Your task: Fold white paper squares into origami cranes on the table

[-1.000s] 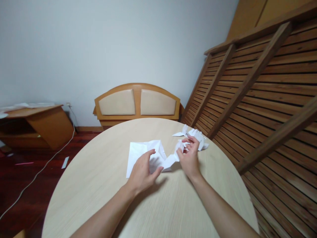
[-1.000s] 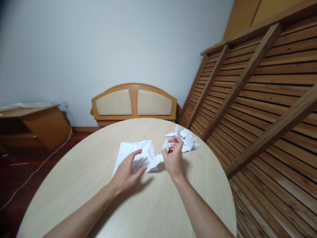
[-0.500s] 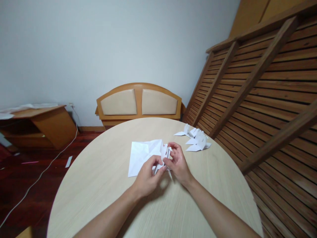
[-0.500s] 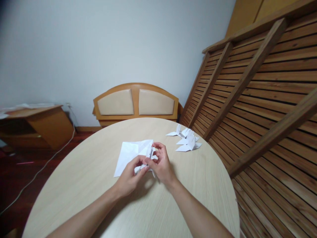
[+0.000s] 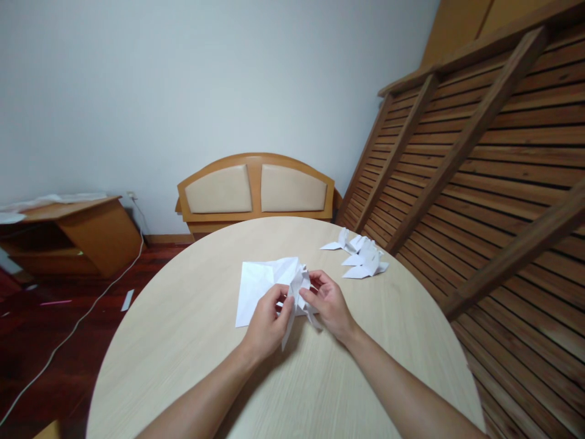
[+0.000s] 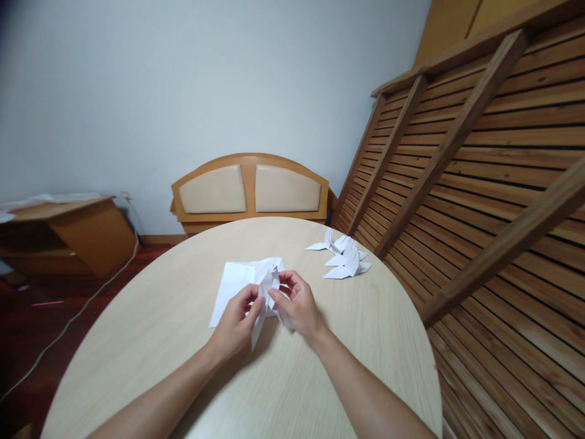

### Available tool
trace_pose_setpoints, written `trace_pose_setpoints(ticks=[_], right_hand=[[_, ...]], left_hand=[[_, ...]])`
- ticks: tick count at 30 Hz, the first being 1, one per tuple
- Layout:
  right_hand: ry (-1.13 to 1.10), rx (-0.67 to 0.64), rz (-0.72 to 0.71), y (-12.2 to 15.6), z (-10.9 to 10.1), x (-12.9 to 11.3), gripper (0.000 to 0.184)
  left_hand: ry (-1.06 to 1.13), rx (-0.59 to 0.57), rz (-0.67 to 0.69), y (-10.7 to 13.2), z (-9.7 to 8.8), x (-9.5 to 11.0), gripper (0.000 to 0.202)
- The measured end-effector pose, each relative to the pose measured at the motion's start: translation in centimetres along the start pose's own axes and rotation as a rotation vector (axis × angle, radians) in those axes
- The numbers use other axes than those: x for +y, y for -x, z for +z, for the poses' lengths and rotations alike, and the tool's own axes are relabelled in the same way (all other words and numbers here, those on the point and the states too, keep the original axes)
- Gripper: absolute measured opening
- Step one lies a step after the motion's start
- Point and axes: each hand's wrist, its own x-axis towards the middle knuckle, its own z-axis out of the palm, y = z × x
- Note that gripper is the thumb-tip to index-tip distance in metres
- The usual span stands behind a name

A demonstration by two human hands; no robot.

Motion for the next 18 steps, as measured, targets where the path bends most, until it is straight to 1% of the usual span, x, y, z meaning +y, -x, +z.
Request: trace_pose_setpoints(ticks=[2, 4, 7, 9, 11, 13, 15, 17, 18], right_hand=[[-0.001, 0.04, -0.025, 0.0, 0.0, -0.1, 0.032], [-0.012, 0.068, -0.039, 0.0, 0.1, -0.4, 0.035], [-0.081, 0.058, -0.011, 0.2, 0.3, -1.0, 0.049], [-0.119, 0.057, 0.013, 0.2, 0.3, -1.2, 0.057], [-0.109, 0.104, 0.012, -0.1, 0.1, -1.3, 0.054], [-0.065, 0.182, -0.001, -0.4, -0.3, -1.2, 0.048], [-0.017, 0.257, -0.013, -0.9, -0.9, -1.2, 0.045], [0.003, 0.289, -0.016, -1.1, -1.4, -1.1, 0.046], [-0.006, 0.281, -0.015, -1.1, -1.5, -1.0, 0.048]], left_hand=[[0.008, 0.022, -0.008, 0.0, 0.0, 0.1, 0.021], [0.042, 0.046, -0.013, 0.0, 0.0, 0.3, 0.021], [0.073, 0.06, -0.039, 0.0, 0.0, 0.4, 0.02], [0.059, 0.036, -0.047, 0.0, 0.0, 0.4, 0.019], [0.037, 0.001, -0.04, 0.0, 0.0, 0.4, 0.016], [0.016, -0.025, -0.034, -0.1, 0.0, 0.4, 0.015], [0.004, -0.036, -0.032, -0.1, 0.0, 0.3, 0.014], [0.003, -0.039, -0.041, -0.1, 0.0, 0.3, 0.014], [0.006, -0.033, -0.051, -0.2, 0.0, 0.2, 0.014]])
